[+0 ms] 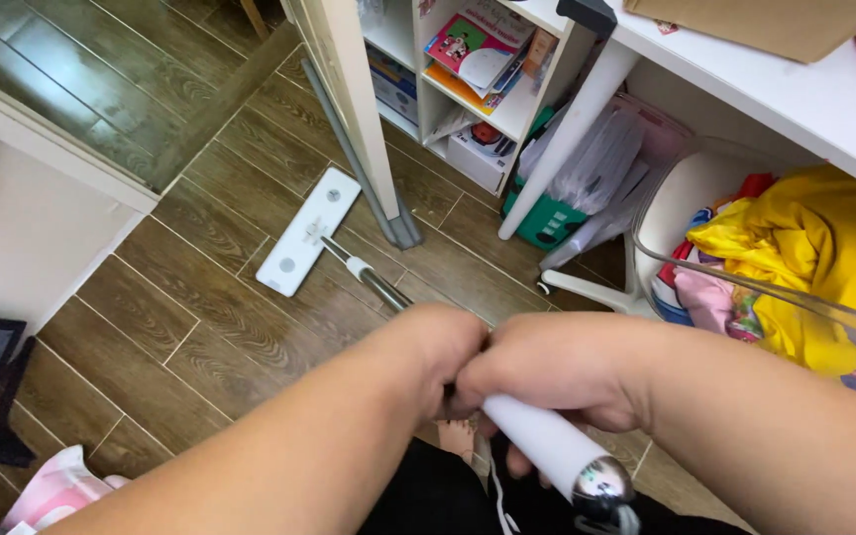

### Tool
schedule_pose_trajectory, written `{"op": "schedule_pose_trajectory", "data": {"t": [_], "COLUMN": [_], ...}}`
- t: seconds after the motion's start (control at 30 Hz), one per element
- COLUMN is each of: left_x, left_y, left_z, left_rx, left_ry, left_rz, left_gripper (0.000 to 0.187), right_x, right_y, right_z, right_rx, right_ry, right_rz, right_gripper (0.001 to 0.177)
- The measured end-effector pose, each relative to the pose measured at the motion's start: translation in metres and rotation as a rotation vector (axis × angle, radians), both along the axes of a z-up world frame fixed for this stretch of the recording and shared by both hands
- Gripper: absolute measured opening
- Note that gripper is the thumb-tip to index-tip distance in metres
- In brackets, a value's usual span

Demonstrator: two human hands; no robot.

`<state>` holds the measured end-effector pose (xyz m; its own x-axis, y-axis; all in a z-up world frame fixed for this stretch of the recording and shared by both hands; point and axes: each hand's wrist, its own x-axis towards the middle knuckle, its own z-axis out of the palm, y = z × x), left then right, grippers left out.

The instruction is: The recorder mops the floor starting from a bathroom area and moving into a bedroom/playroom, moving objects like a chair to clean underneath.

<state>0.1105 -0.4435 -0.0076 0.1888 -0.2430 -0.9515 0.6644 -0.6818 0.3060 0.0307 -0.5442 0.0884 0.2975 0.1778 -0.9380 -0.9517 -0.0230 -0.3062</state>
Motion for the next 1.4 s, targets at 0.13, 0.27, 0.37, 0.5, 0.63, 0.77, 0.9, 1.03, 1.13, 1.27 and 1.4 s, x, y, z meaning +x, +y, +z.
{"op": "schedule_pose_trajectory", "data": {"t": [0.13, 0.27, 0.37, 0.5, 0.63, 0.77, 0.9, 1.03, 1.13, 1.27, 1.4], "left_x": [-0.022, -0.037, -0.050, -0.051, -0.039, -0.028, -0.027, -0.042, -0.053, -0.071, -0.089], "left_y": [-0.012, -0.032, -0.048, -0.052, -0.047, -0.043, -0.042, -0.051, -0.054, -0.066, -0.077], "left_z": [0.035, 0.031, 0.032, 0.015, -0.004, -0.020, -0.049, -0.036, -0.031, -0.018, -0.026], "left_rx": [-0.085, -0.196, -0.234, -0.211, -0.086, 0.049, 0.032, 0.056, 0.063, 0.109, 0.101], "left_ry": [0.090, 0.293, 0.361, 0.391, 0.399, 0.285, 0.351, 0.168, 0.171, 0.178, 0.224], "left_rz": [-0.106, -0.195, -0.313, -0.421, -0.372, -0.284, -0.264, -0.266, -0.318, -0.419, -0.460], "left_gripper": [0.030, 0.034, 0.039, 0.037, 0.041, 0.035, 0.035, 0.032, 0.029, 0.028, 0.028], "right_x": [-0.021, -0.062, -0.077, -0.094, -0.111, -0.117, -0.118, -0.123, -0.136, -0.161, -0.186], "right_y": [-0.010, -0.046, -0.058, -0.058, -0.060, -0.057, -0.058, -0.062, -0.063, -0.071, -0.080], "right_z": [0.010, -0.002, 0.008, 0.025, 0.020, 0.017, 0.020, 0.024, 0.026, 0.026, 0.024], "right_rx": [-0.023, 0.034, 0.091, 0.028, 0.078, 0.175, 0.243, 0.236, 0.223, 0.301, 0.301], "right_ry": [0.058, 0.048, 0.079, 0.194, 0.206, 0.161, 0.152, 0.175, 0.190, 0.160, 0.097], "right_rz": [-0.025, -0.156, -0.272, -0.358, -0.418, -0.461, -0.487, -0.475, -0.484, -0.534, -0.498], "right_gripper": [0.024, 0.026, 0.027, 0.031, 0.045, 0.055, 0.054, 0.055, 0.055, 0.055, 0.061]}}
